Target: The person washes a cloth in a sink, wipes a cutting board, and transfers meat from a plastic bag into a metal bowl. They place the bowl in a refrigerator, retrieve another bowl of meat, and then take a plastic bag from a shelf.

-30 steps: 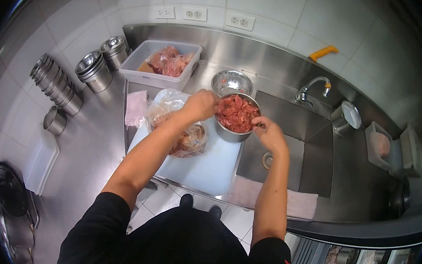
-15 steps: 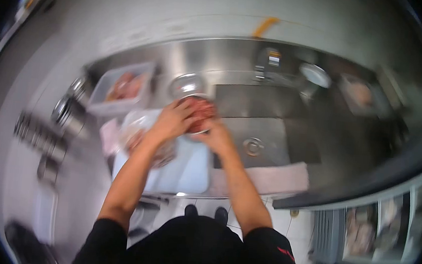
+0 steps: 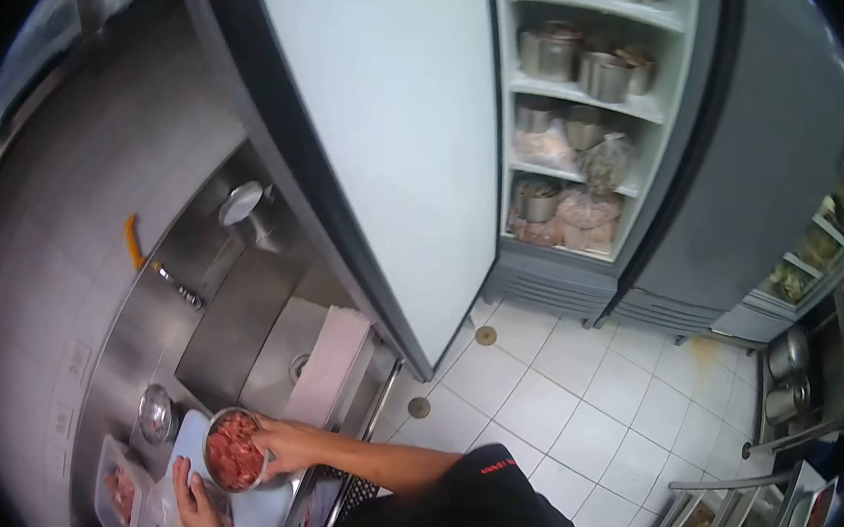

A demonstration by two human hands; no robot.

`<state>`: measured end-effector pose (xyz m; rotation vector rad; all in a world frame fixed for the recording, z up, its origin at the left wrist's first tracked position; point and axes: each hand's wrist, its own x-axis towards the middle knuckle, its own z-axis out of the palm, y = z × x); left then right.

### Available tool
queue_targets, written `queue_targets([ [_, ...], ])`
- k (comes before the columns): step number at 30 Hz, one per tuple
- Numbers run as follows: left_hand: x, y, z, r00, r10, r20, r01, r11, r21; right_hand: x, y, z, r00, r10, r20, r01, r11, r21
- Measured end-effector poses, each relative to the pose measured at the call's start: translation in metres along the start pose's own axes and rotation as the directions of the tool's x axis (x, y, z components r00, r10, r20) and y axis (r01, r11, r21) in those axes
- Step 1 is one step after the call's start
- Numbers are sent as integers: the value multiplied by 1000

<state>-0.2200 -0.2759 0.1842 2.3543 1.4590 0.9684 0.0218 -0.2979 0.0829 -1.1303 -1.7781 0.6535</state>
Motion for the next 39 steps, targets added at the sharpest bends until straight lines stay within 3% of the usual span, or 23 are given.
queue_targets([
  [3,-10,-20,19,987,160,-11,-160,977,-143,-59,-36,-36,989,138,-50,-141,987,-74],
  [6,-24,0,31,999,18,44,6,869,-495,-118,-58,-58,952,275,-133,-291,948,-127],
  [7,-28,7,36,997,68,32,-41,844,-534,-139,-65,-68,938,296,-182,-325,933,-157],
  [10,-36,51,50,984,94,151,31,747,-665,-195,-98,-98,810,445,-382,-505,860,-68],
  [11,-39,72,47,964,34,262,153,739,-656,-212,-109,-108,761,481,-435,-559,827,-64],
  [15,-40,112,74,890,242,386,97,727,-679,-280,-120,-139,466,595,-655,-759,650,50],
  [18,-41,145,100,821,318,474,106,731,-674,-333,-105,-170,299,574,-762,-827,554,93],
  [19,-42,150,125,807,348,478,169,639,-751,-350,-100,-182,259,551,-793,-822,557,119],
  [22,-46,192,171,718,220,660,378,674,-635,-402,-90,-222,150,488,-860,-814,555,173],
  [23,-43,198,198,668,276,691,273,773,-573,-419,-88,-235,128,467,-875,-818,548,173],
  [26,-43,271,247,621,407,670,98,807,-582,-466,-87,-272,63,377,-924,-816,552,170],
  [28,-34,328,258,502,420,756,60,855,-514,-489,-91,-296,3,382,-924,-822,528,216],
  [31,-28,382,300,402,421,813,118,857,-502,-506,-101,-325,-94,295,-951,-820,519,242],
  [36,-10,454,337,308,546,780,113,793,-599,-532,-95,-357,-196,218,-956,-817,503,282],
  [39,1,469,392,285,622,729,161,718,-677,-535,-90,-378,-221,184,-958,-804,522,286],
])
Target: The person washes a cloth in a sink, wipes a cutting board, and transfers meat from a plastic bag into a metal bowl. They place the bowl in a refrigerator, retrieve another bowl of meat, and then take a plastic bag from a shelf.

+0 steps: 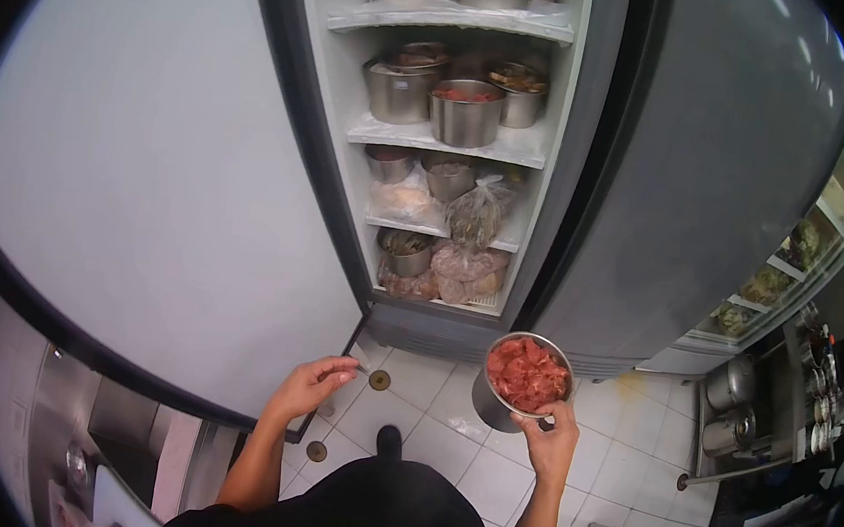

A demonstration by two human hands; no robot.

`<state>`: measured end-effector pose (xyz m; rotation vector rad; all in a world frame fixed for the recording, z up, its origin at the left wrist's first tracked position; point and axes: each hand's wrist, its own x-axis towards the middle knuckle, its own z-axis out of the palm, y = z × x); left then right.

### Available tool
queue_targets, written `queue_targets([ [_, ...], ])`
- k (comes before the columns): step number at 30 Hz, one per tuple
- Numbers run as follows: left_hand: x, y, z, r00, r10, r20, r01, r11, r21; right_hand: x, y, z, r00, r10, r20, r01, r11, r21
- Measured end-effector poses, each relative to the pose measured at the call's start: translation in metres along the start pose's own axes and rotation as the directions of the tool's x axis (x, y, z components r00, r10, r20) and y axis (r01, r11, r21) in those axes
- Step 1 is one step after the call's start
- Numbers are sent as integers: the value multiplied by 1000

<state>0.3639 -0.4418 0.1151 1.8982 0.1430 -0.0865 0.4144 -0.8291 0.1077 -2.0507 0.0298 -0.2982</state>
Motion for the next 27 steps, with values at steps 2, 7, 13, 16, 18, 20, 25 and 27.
queue_targets([
  [2,27,1,-2,999,16,37,-12,995,-103,13,-7,2,1000,-22,-18,22,1000,-15],
  [7,123,2,-11,993,36,113,-16,985,-170,60,-37,33,999,-31,-38,30,999,-26],
  [13,304,37,-31,992,120,-51,-111,983,147,134,-75,91,994,-87,-66,87,996,8],
  [16,388,49,-25,925,350,-146,-293,905,310,159,-85,110,992,-91,-90,94,995,25],
  [18,431,52,-19,912,386,-137,-301,859,414,174,-93,118,993,-75,-90,77,997,23],
  [20,448,62,-11,965,247,-84,-186,877,443,189,-97,123,996,-64,-66,65,998,6],
  [25,468,56,10,908,310,-282,-173,890,421,226,-91,131,989,-146,-34,146,989,-7],
  [27,474,47,11,867,379,-325,-246,891,382,243,-85,136,964,-260,-50,261,965,12],
])
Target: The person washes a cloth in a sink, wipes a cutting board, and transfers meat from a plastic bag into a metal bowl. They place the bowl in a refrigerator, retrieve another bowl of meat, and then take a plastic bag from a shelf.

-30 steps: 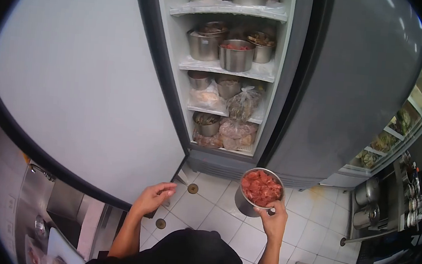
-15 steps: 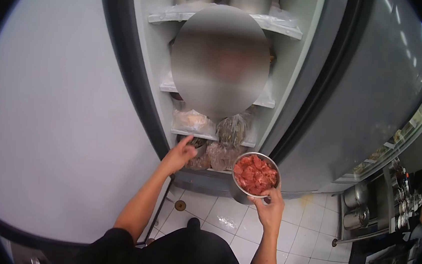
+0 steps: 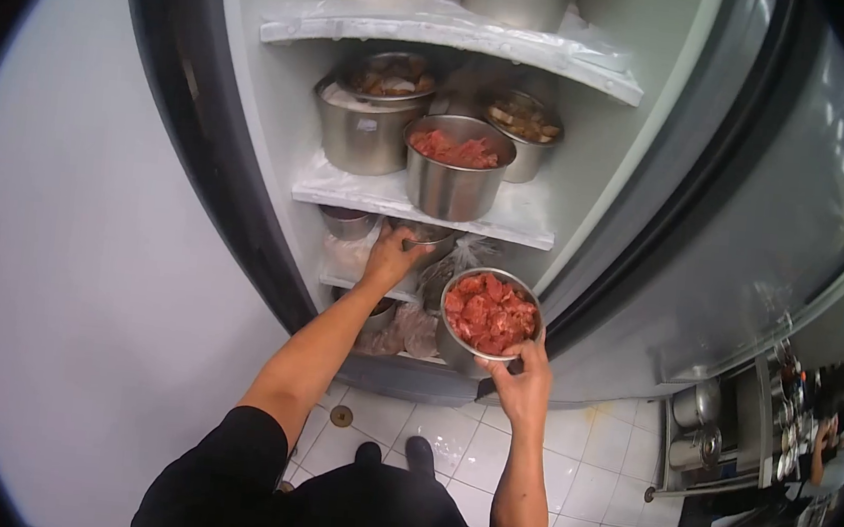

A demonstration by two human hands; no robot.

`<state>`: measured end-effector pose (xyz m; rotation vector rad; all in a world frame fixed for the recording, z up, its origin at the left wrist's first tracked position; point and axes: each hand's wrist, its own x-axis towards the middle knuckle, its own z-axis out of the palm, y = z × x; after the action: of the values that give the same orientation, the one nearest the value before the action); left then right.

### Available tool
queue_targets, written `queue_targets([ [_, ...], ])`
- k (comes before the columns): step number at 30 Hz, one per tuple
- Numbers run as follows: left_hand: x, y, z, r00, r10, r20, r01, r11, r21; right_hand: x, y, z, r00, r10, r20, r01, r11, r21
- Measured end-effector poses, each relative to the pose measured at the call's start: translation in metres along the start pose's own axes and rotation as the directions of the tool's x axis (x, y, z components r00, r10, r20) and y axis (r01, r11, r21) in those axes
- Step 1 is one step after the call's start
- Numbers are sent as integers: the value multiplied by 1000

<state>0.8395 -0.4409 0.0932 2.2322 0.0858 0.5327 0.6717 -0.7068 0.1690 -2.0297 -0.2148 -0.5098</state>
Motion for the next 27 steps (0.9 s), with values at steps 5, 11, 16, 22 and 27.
queue_targets([
  [5,-8,3,1,996,-89,19,89,996,-13,26,19,-5,996,-1,92,0,1000,5],
  [11,-75,32,-36,996,-46,-80,26,972,-235,36,48,-9,963,-97,251,88,995,47],
  [16,-233,-15,-51,970,-230,75,238,962,-136,20,63,10,809,-272,521,179,959,221],
  [22,-561,-97,-41,590,-808,-6,799,582,154,-54,22,46,403,-408,819,252,910,329],
  [27,-858,-21,-35,-484,-807,-339,618,-41,-785,-167,-34,71,121,-638,761,182,768,615],
])
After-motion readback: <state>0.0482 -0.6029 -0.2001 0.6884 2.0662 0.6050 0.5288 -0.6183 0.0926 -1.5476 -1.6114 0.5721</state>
